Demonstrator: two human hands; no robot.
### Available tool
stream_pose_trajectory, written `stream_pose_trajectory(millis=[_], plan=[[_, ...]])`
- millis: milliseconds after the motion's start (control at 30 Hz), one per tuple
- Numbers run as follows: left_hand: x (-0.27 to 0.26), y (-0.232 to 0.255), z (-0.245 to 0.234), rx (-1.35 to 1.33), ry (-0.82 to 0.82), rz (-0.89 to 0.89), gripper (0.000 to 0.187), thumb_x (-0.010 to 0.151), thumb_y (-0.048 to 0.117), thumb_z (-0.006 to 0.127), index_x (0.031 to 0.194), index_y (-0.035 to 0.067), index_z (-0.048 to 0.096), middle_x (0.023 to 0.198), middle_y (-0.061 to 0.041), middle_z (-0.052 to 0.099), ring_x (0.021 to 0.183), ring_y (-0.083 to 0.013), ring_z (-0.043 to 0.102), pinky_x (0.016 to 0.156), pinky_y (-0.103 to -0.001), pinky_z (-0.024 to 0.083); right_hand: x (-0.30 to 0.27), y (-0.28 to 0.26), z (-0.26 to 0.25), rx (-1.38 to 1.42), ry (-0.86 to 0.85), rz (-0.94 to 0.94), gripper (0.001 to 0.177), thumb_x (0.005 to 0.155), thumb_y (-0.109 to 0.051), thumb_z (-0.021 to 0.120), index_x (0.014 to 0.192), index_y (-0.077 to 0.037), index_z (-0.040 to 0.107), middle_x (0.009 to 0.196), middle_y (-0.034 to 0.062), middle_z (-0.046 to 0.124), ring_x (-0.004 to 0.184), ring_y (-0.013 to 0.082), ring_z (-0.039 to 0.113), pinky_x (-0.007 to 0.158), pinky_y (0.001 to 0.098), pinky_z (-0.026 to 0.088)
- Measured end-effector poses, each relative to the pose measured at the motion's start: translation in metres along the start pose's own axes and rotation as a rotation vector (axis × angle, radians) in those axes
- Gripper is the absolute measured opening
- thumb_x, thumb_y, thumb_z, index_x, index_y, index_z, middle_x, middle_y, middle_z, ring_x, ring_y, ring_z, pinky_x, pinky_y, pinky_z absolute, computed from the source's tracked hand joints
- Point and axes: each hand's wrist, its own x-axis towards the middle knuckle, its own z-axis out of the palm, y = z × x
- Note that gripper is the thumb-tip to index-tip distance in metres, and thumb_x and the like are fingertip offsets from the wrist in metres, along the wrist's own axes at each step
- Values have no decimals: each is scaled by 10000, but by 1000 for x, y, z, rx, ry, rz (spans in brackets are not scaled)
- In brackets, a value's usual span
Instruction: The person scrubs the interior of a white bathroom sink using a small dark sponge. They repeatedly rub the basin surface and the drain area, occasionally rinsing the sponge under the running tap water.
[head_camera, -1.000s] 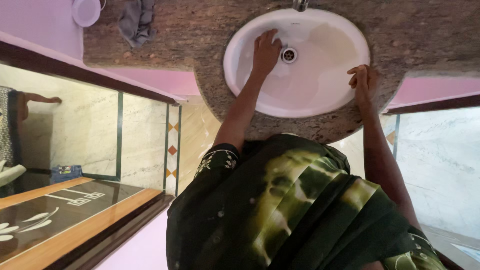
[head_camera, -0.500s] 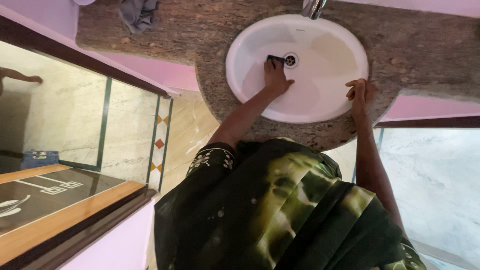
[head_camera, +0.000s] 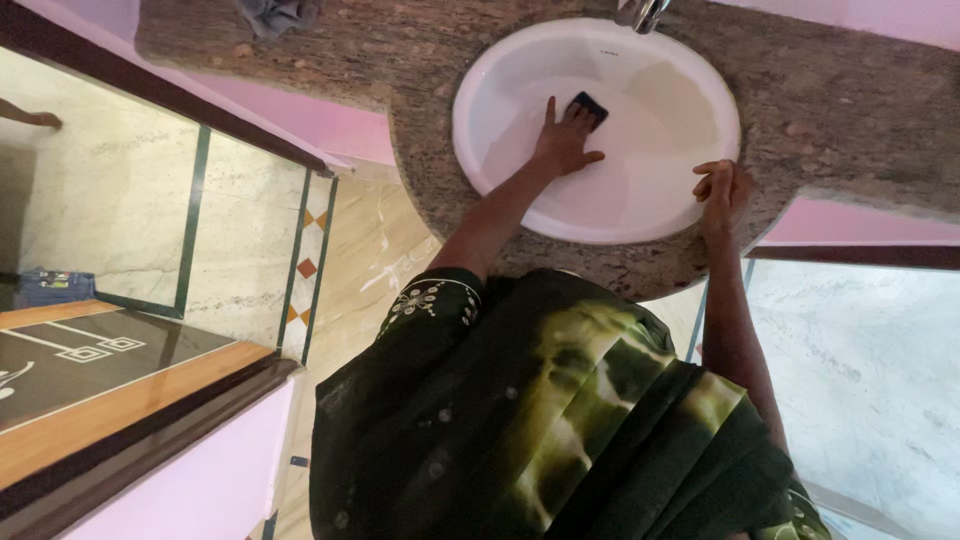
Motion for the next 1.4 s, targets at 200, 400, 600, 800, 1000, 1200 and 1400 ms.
stream_pose_trajectory(millis=[200, 400, 600, 800, 1000, 1200, 1400], plan=[[-2, 8, 9, 44, 37, -20, 947, 998, 728, 500, 1594, 1, 389, 1630, -189, 417, 1553, -325, 276, 1255, -640, 71, 1, 7, -1, 0, 34, 1, 540, 1199, -391, 466, 982, 31, 725, 688, 53, 596, 617, 123, 561, 591, 276, 430], [-17, -6, 19, -6, 110, -5, 782, 957, 634, 504, 1555, 151, 360, 1643, -107, 298, 1542, -309, 177, 1219, -671, 94, -3, 11, -4, -5, 25, -44, 570, 1202, -419, 455, 969, 20, 736, 669, 53, 593, 592, 123, 561, 577, 278, 430], [-17, -17, 15, 34, 301, 60, 803, 1002, 552, 528, 1632, 138, 253, 1700, -100, 188, 1579, -294, 85, 1241, -605, 114, -2, 31, -7, -3, 34, -50, 571, 1196, -423, 453, 967, 18, 735, 669, 53, 596, 584, 123, 546, 569, 281, 428], [-3, 9, 9, 69, 352, 182, 865, 987, 596, 487, 1671, 165, 177, 1713, -104, 110, 1574, -303, 49, 1245, -567, 83, 4, 42, -5, 14, 29, -23, 543, 1185, -401, 435, 965, 3, 723, 674, 40, 595, 606, 108, 538, 585, 271, 427], [3, -1, 17, -160, 53, 96, 779, 1010, 603, 467, 1640, 222, 213, 1721, -68, 116, 1584, -316, 50, 1270, -552, 74, 5, 26, -6, 29, -29, -32, 527, 1179, -395, 441, 989, 15, 711, 687, 48, 598, 608, 111, 528, 585, 277, 426], [11, 0, 27, -196, 160, 99, 706, 1002, 471, 564, 1603, 170, 347, 1691, -78, 274, 1578, -322, 205, 1276, -561, 166, 4, -1, 0, -77, 14, -58, 551, 1167, -395, 449, 960, 27, 737, 672, 70, 625, 587, 127, 570, 564, 288, 452], [3, 0, 30, -196, 171, 46, 767, 1018, 451, 577, 1636, 68, 333, 1676, -116, 335, 1553, -342, 262, 1277, -504, 245, 2, -7, 1, -57, 15, -78, 553, 1178, -378, 432, 961, 29, 737, 668, 69, 621, 591, 125, 569, 577, 284, 450]])
